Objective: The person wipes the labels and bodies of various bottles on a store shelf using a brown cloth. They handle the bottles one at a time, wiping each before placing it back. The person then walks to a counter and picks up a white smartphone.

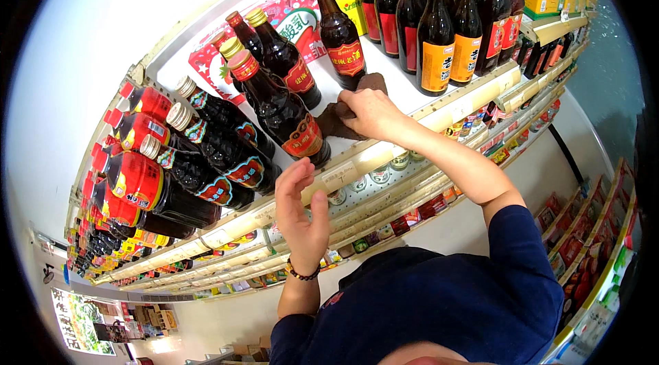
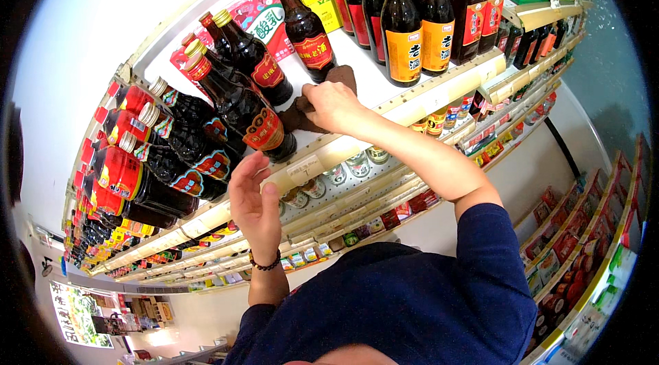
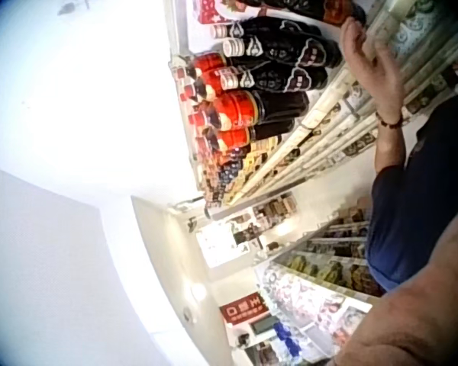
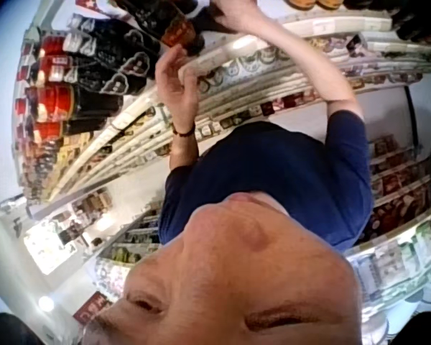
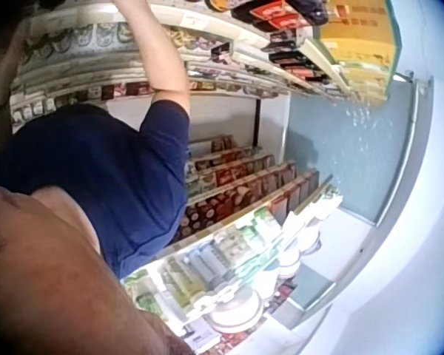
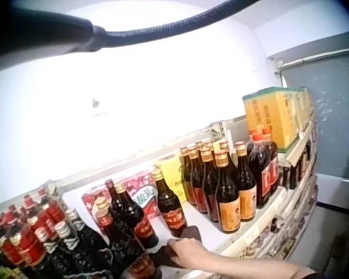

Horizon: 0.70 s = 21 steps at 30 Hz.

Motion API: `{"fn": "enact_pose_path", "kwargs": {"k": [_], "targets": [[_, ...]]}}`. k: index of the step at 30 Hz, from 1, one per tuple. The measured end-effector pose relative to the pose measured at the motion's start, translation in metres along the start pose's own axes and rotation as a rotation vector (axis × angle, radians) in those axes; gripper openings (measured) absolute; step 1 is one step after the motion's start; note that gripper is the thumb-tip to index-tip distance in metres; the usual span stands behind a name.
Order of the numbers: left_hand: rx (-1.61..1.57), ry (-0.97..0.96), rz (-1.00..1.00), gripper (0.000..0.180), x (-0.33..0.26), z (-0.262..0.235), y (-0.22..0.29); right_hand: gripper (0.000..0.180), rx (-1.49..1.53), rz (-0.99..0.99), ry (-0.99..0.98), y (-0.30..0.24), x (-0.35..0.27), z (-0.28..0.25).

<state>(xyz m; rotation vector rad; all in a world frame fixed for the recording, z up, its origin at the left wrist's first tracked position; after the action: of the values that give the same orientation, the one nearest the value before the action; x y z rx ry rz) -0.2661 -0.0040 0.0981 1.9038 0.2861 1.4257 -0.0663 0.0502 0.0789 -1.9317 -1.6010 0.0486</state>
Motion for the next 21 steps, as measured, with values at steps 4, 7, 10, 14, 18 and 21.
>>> {"fn": "enact_pose_path", "kwargs": {"k": [4,7,10,14,18,21], "targets": [[0.024,0.039,0.032,0.036,0.004,-0.008,0.006,0.027,0.307,0.019,-0.005,0.012,0.008,-0.008],[0.068,0.034,0.059,0.037,0.007,-0.013,0.010,0.029,0.655,0.116,-0.071,0.024,0.003,-0.023],[0.091,0.058,0.078,0.036,0.018,-0.017,0.013,0.024,0.772,-0.110,0.111,0.006,-0.012,-0.073],[0.150,0.020,0.231,0.034,0.048,-0.019,0.038,0.017,0.872,-0.237,0.179,0.000,-0.031,-0.134],[0.384,0.003,0.459,0.031,0.102,-0.020,0.098,0.030,1.169,-0.208,0.053,0.001,-0.028,-0.178],[0.561,-0.108,0.505,0.027,0.164,0.005,0.122,0.040,1.054,-0.204,0.027,-0.003,-0.023,-0.201]]}}
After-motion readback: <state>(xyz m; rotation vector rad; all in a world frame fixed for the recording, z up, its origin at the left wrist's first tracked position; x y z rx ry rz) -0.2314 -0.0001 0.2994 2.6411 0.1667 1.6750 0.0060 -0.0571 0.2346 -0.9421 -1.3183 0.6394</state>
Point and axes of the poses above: each hand's wrist, its own x-axis towards the middle knuckle, its own z-axis out of the palm, y = z × x, the point moved 10 cm from there along x, towards the middle knuckle, and after that the axes turned 7 degrees about z, right-handed, at the moved point
